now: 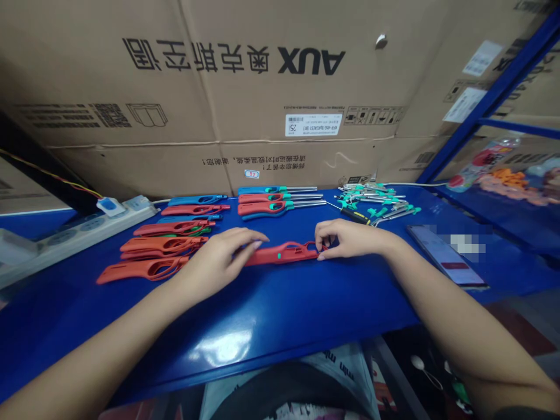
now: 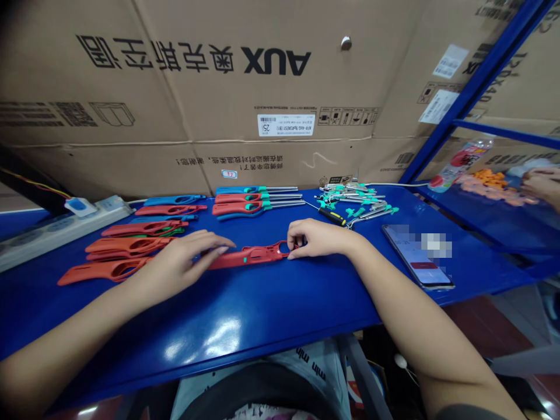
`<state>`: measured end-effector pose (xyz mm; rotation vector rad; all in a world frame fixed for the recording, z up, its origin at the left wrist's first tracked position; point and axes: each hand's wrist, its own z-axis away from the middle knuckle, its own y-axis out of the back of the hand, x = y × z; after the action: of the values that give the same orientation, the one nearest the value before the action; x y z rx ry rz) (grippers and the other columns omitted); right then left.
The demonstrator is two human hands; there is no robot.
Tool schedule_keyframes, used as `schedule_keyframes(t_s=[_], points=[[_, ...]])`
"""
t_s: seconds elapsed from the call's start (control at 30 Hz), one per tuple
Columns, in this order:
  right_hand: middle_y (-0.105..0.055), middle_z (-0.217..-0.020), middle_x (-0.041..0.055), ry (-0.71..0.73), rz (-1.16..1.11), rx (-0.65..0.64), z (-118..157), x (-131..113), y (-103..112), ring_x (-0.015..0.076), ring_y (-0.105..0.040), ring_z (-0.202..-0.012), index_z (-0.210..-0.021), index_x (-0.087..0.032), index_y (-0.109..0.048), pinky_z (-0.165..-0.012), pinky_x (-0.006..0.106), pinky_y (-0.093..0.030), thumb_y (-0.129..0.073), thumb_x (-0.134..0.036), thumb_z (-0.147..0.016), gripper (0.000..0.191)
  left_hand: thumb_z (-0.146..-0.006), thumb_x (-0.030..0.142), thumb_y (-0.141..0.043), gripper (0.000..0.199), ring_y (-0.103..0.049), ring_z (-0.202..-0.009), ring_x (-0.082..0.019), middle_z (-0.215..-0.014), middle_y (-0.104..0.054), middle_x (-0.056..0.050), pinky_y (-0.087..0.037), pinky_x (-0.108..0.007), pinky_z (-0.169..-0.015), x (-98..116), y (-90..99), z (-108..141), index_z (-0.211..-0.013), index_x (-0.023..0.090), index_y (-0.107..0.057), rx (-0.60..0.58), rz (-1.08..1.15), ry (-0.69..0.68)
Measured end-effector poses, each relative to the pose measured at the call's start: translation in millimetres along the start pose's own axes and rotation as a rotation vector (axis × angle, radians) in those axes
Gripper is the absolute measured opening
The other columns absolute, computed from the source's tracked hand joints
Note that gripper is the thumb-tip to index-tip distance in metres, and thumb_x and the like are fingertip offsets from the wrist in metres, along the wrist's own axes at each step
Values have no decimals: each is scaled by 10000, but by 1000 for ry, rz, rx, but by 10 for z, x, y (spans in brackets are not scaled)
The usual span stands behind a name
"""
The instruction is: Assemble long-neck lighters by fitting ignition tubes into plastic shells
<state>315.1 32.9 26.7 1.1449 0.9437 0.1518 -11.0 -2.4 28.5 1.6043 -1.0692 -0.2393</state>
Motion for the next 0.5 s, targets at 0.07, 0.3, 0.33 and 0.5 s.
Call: schedule_keyframes(t_s=[0.07,0.3,0.33,0.5], points=[[-609,-936,36,28,-24,-24,-3,-26,-14,140,-581,-800,-872,-165,-705,-736,273,-487,-744,-436,-843,276,-1040,337,-446,275,-686,-1014,-212,-1107,-738,-52,-530,-327,-908,-14,47,-19,-1117,211,-678,105,46,76],[-606,-892,24,124,-76,-91,-67,-165,-126,123,-559,-753,-879,-158,-726,-702,257,-480,-758,-451,-837,297,-1042,324,-424,304,-697,-913,-199,-1043,-724,-53,-532,-301,-805,-150,-164,19,-1069,206,-703,178,-136,93],[-609,-899,27,134,-74,-93,-67,-188,-133,123,-563,-758,-898,-157,-731,-709,258,-483,-755,-433,-844,281,-1044,328,-425,302,-698,-918,-197,-1058,-720,-45,-531,-294,-786,-168,-211,27,-1075,217,-704,126,-156,84],[-698,-1031,60,147,-95,-76,15,-227,0,146,-637,-856,-1122,-176,-731,-779,272,-510,-658,-374,-920,292,-1046,358,-446,282,-680,-897,-176,-1031,-698,-36,-521,-276,-763,-169,-309,34,-1071,224,-693,-44,-81,50]])
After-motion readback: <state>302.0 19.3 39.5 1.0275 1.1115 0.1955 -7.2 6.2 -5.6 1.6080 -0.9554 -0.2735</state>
